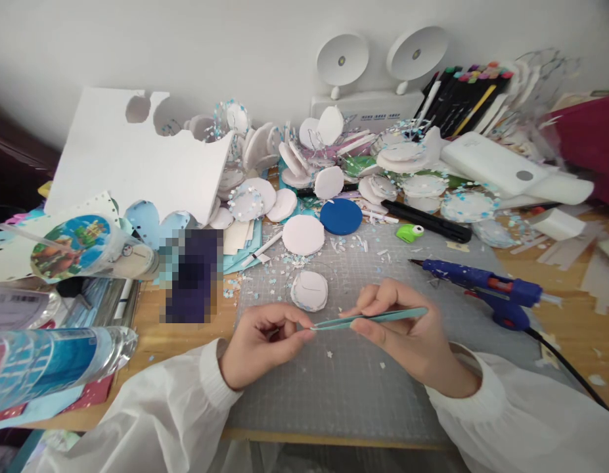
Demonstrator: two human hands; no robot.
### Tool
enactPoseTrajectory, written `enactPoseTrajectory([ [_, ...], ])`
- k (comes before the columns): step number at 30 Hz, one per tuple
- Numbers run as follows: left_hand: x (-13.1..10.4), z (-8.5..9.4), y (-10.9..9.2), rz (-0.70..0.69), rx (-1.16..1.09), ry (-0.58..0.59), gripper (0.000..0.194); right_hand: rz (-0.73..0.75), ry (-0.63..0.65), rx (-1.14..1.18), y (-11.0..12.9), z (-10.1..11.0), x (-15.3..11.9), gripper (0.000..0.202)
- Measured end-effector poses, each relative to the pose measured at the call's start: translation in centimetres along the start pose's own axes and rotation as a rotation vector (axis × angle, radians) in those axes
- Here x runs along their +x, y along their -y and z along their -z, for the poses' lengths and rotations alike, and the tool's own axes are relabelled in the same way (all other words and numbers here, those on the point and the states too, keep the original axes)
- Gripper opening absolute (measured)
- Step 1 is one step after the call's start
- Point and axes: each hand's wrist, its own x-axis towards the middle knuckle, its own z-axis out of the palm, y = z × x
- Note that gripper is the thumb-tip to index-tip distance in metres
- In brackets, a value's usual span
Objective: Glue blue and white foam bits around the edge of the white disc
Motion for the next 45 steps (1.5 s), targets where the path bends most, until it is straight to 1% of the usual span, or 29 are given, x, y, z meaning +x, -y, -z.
enactPoseTrajectory([
  [9, 0.1, -0.1, 0.1, -0.027, -0.017, -0.004, 0.018, -0.012, 0.004, -0.022, -0.1, -0.1, 0.0, 0.017],
  [17, 0.1, -0.1, 0.2, -0.020, -0.005, -0.018, 0.016, -0.001, 0.011, -0.032, 0.1, -0.1, 0.1, 0.017],
  [22, 0.0, 0.0, 0.0, -0.022, -0.002, 0.004, 0.016, -0.022, 0.014, 0.003, 0.3, -0.2, 0.1, 0.018],
  [26, -0.1, 0.0, 0.0, -0.034, -0.010, 0.004, 0.013, -0.057, 0.027, 0.044, -0.2, 0.1, 0.1, 0.020],
  [28, -0.1, 0.0, -0.1, -0.041, 0.000, 0.007, 0.013, -0.066, 0.008, 0.056, -0.5, 0.3, 0.0, 0.020],
  [30, -0.2, -0.1, -0.2, -0.040, 0.003, 0.008, 0.016, -0.037, -0.036, 0.027, -0.7, 0.4, 0.0, 0.019],
  [32, -0.3, -0.3, -0.2, -0.013, -0.028, 0.047, 0.024, 0.066, -0.085, -0.066, -0.6, 0.4, 0.0, 0.016],
  [34, -0.4, -0.5, -0.2, 0.031, -0.096, 0.132, 0.034, 0.256, -0.083, -0.232, -0.2, 0.3, 0.0, 0.017],
  [36, -0.5, -0.8, 0.1, 0.085, -0.186, 0.220, 0.044, 0.494, -0.007, -0.446, 0.4, 0.1, -0.1, 0.022],
  [38, -0.6, -1.1, 0.4, 0.115, -0.281, 0.271, 0.049, 0.720, 0.122, -0.669, 1.0, -0.2, -0.3, 0.022],
  [40, -0.7, -1.3, 0.6, 0.117, -0.342, 0.289, 0.050, 0.910, 0.242, -0.865, 1.4, -0.5, -0.7, 0.017],
  [42, -0.8, -1.4, 0.7, 0.118, -0.341, 0.271, 0.050, 1.057, 0.326, -1.017, 1.5, -0.9, -1.2, 0.017],
  [44, -0.8, -1.4, 0.6, 0.134, -0.316, 0.234, 0.048, 1.153, 0.355, -1.097, 1.4, -1.5, -1.6, 0.021],
  [45, -0.9, -1.5, 0.6, 0.141, -0.309, 0.215, 0.047, 1.172, 0.354, -1.113, 1.3, -1.9, -1.8, 0.022],
])
